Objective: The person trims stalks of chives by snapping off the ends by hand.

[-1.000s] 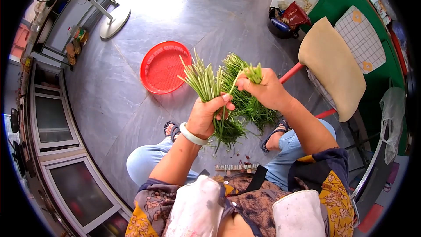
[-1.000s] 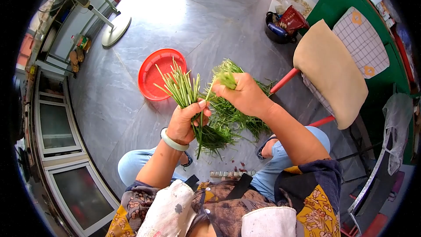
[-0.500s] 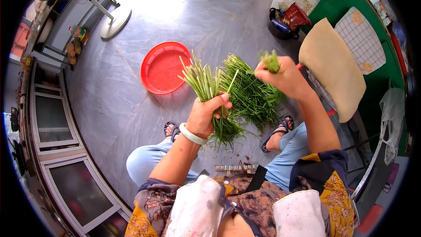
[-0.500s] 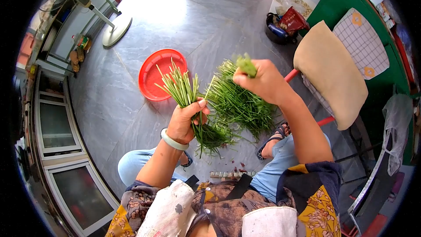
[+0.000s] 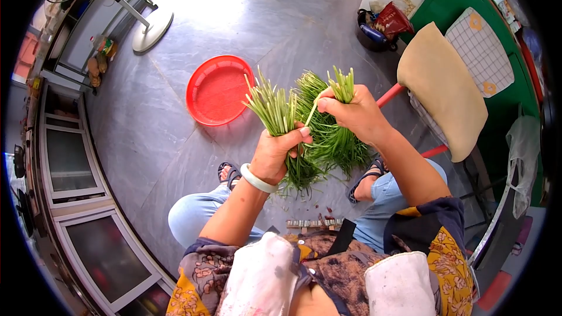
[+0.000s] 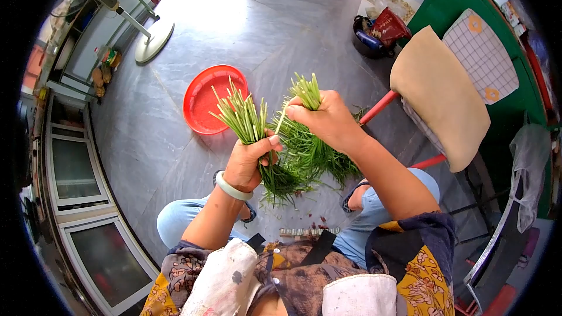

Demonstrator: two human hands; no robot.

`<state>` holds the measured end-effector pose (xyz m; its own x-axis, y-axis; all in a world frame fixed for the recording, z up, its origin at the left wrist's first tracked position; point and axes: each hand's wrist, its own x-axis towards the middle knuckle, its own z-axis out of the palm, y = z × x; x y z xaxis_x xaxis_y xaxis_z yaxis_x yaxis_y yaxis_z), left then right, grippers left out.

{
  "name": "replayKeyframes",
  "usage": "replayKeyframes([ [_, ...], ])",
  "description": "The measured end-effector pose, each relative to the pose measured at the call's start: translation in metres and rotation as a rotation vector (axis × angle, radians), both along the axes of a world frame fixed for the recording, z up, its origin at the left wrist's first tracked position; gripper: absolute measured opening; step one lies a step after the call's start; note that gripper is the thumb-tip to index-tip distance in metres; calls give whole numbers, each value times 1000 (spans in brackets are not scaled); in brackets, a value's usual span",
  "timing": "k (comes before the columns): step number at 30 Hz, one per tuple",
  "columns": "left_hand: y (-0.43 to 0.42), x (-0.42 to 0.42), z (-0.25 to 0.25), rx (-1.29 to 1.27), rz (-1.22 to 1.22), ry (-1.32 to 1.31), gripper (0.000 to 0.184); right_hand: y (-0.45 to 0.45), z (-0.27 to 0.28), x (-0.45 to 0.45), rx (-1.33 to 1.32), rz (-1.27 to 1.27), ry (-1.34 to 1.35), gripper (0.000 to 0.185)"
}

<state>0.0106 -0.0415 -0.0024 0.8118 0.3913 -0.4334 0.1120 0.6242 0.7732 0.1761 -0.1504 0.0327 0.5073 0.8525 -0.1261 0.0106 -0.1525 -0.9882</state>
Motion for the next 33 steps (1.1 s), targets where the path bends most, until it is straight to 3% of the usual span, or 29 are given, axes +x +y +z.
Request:
replayKeyframes([
  [20,-6,3,3,43,44,44,16,-2,-15,3,85,13,-83,11],
  [29,-1,1,-3,-29,17,13,15,-1,-16,16,69,-114,-210,11],
  [33,1,0,-4,-51,68,43,15,-7,0,23,-119,77,-358,13],
])
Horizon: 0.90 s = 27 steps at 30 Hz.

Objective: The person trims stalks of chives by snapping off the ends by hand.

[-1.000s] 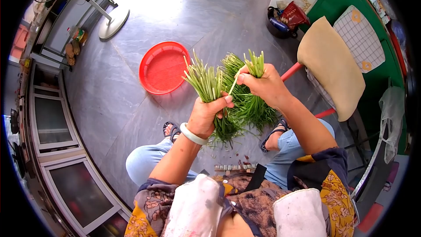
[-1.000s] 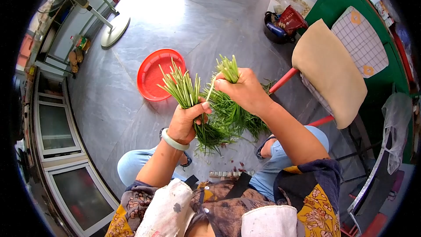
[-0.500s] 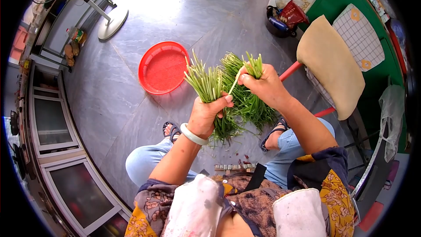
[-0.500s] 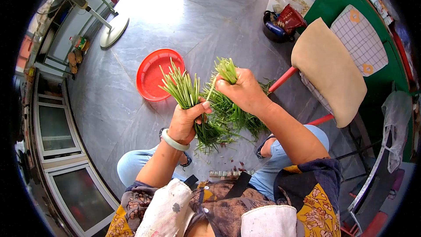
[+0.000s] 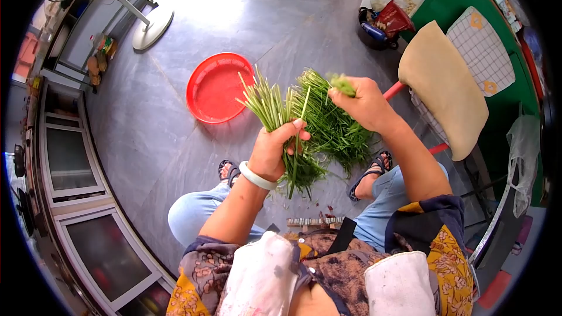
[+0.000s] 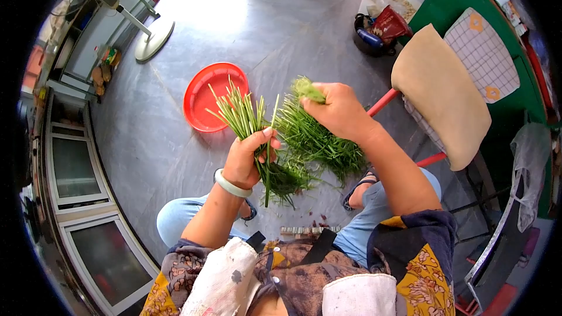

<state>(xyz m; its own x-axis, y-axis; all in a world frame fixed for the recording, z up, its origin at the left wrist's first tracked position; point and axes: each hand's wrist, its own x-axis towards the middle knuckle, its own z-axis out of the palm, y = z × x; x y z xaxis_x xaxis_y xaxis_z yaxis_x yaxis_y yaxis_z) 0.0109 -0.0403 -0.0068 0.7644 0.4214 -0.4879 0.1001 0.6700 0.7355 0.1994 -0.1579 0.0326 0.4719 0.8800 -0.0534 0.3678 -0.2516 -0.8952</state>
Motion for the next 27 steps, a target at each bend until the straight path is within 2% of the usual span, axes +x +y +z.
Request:
replayKeyframes([
  [3,4,-1,0,-24,-3,-1,15,-1,-8,6,-133,169,-354,16],
  [4,5,-2,-4,-23,-7,-25,16,-1,-13,1,17,141,-308,17],
  [6,9,1,-6,-66,-25,-60,16,1,-14,1,41,144,-296,17],
  [10,8,1,-7,-110,-52,-65,15,4,-17,-8,-74,112,-40,15],
  [13,4,3,-8,-99,-74,-88,16,13,-13,-37,165,108,345,21],
  [17,5,3,-7,-118,-169,-91,19,15,-14,-41,125,-149,572,19],
  [18,5,3,-3,-109,-197,-72,19,14,-15,-34,178,-213,729,16],
  [21,3,2,-4,-107,-239,-79,19,16,-13,-14,318,-351,811,13],
  [27,1,0,-6,-153,-277,-110,20,6,-19,28,425,-402,814,12],
])
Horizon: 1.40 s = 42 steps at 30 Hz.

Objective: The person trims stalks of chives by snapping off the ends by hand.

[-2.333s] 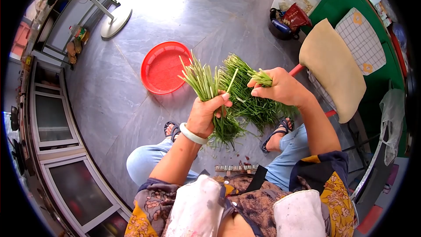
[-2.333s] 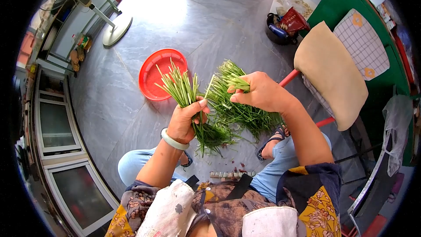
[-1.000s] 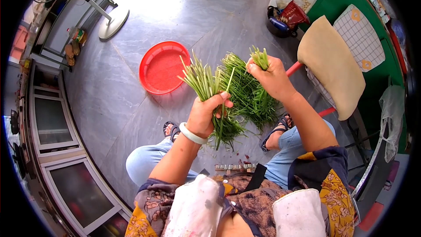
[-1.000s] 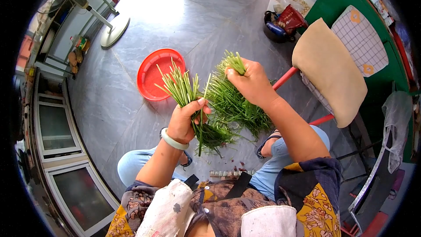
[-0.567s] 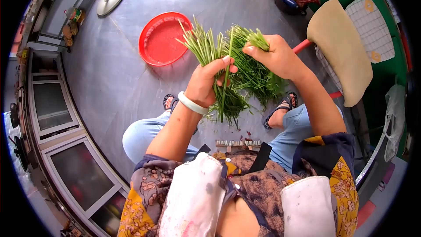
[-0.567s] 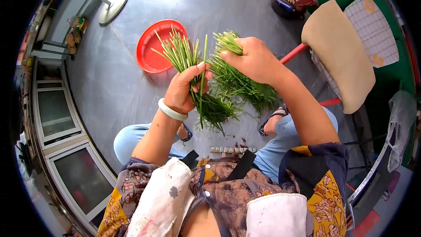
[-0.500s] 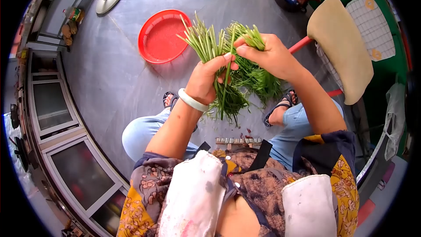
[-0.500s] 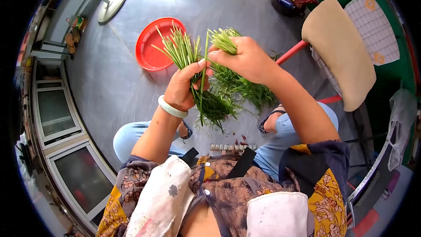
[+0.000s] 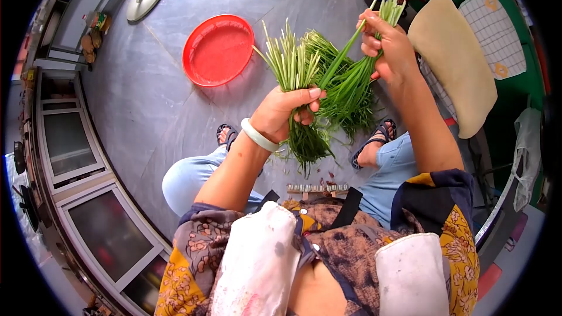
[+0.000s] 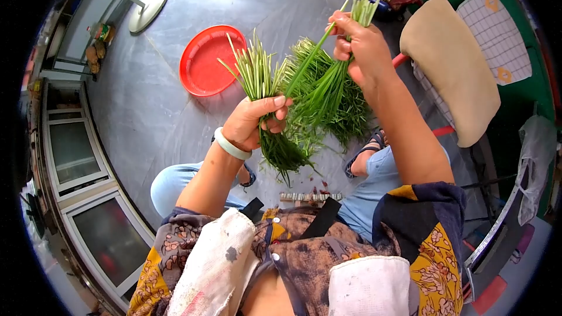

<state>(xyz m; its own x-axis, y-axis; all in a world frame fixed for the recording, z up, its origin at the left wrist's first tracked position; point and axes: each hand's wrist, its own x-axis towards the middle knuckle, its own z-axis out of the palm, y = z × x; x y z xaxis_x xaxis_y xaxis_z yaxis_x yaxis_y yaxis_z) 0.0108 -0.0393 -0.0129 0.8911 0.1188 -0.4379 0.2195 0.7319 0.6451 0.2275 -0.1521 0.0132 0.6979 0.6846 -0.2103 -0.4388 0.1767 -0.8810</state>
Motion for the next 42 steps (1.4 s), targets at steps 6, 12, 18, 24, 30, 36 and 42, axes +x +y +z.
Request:
replayKeyframes([
  [6,-1,-2,3,53,-31,36,21,-6,9,22,33,-78,20,14],
  [12,0,-3,0,65,-41,46,18,-15,15,38,116,-134,5,11],
  [18,1,-4,-1,30,-30,48,17,-24,22,52,155,-217,-27,13],
  [24,2,-5,-4,-27,-2,28,16,-29,24,60,176,-241,-18,16],
  [30,3,-3,-12,-42,153,41,14,-28,29,53,180,-266,-54,14],
  [36,15,1,-19,-114,442,52,12,-19,37,34,257,-294,-200,12],
  [42,18,-1,-25,-183,541,24,11,-18,37,31,317,-337,-249,12],
])
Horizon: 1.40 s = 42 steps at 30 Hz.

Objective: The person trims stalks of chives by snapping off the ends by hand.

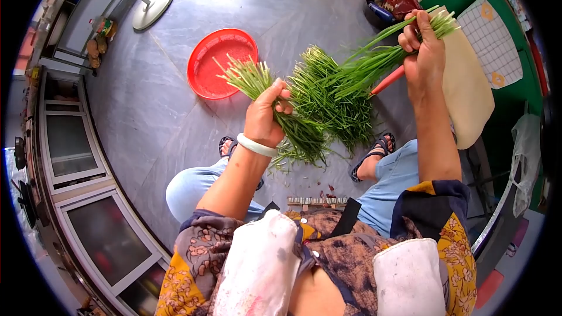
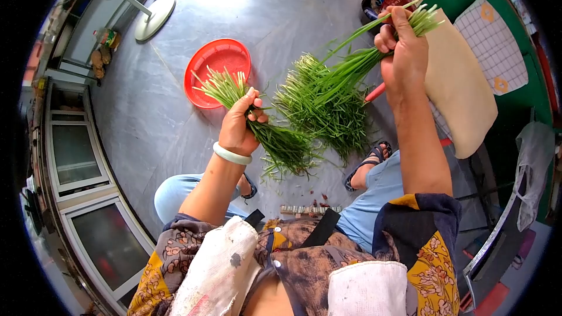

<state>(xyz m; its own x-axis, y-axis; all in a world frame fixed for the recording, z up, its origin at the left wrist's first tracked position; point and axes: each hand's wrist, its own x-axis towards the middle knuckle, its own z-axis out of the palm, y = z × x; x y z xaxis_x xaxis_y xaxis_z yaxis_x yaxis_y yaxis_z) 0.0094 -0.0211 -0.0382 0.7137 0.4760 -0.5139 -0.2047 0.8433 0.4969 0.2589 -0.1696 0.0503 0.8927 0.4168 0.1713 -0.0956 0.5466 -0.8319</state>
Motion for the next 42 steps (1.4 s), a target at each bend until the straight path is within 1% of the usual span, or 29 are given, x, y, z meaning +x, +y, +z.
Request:
replayKeyframes([
  [3,3,-2,-4,30,52,23,9,-6,5,3,18,36,13,13],
  [4,4,-2,-3,55,36,23,9,-7,6,4,20,46,27,13],
  [6,1,-2,-2,105,5,22,11,-9,6,5,-37,84,45,13],
  [7,0,-2,-1,120,-11,30,15,-9,5,6,-73,106,49,14],
  [8,-2,0,2,178,-32,51,17,-10,3,8,-109,128,55,14],
  [9,-4,0,4,186,-43,53,18,-11,4,9,-119,222,58,16],
  [12,-5,1,1,215,-81,57,20,-10,6,4,-141,314,80,17],
  [13,-6,1,0,224,-95,58,20,-12,4,7,-116,407,67,18],
  [16,-9,2,7,268,-120,79,20,-11,1,6,-92,572,18,20],
  [20,-11,2,7,275,-159,69,20,3,12,-38,-275,448,111,20],
  [21,-12,2,8,301,-166,60,20,5,13,-44,-324,485,124,22],
  [23,-13,4,10,311,-169,48,18,8,6,-53,-417,567,65,21],
  [25,-11,4,13,190,-129,7,17,10,-9,-63,-507,631,12,17],
  [26,-10,4,13,129,-109,-14,17,12,-20,-71,-594,632,-86,14],
  [27,-5,3,5,66,-95,-65,18,15,-15,-84,-666,653,-253,16],
  [28,-3,4,6,41,-83,-121,18,17,-26,-92,-709,632,-368,16],
  [30,1,4,13,-6,-54,-237,19,15,-34,-115,-647,586,-495,28],
  [31,-2,8,23,-19,34,-168,19,17,-35,-122,-632,552,-591,35],
  [32,-2,9,28,-51,54,-212,19,17,-37,-127,-615,516,-686,43],
  [33,-1,10,31,-83,71,-257,19,17,-39,-130,-643,493,-794,55],
  [34,0,11,33,-115,88,-302,19,17,-32,-134,-716,553,-736,63],
  [36,4,11,29,-139,98,-396,26,19,-41,-138,-734,569,-714,68],
  [37,5,11,28,-136,105,-437,29,21,-45,-138,-779,515,-801,66],
  [38,7,13,29,-132,113,-480,32,22,-45,-138,-783,518,-768,62],
  [39,8,14,31,-129,114,-504,40,23,-45,-138,-787,521,-736,58],
  [40,7,14,33,-115,101,-527,43,24,-45,-139,-791,523,-703,53],
  [41,6,15,35,-101,86,-549,46,25,-45,-139,-722,536,-636,45],
  [42,6,15,38,-87,69,-569,49,25,-43,-139,-693,567,-545,42],
])
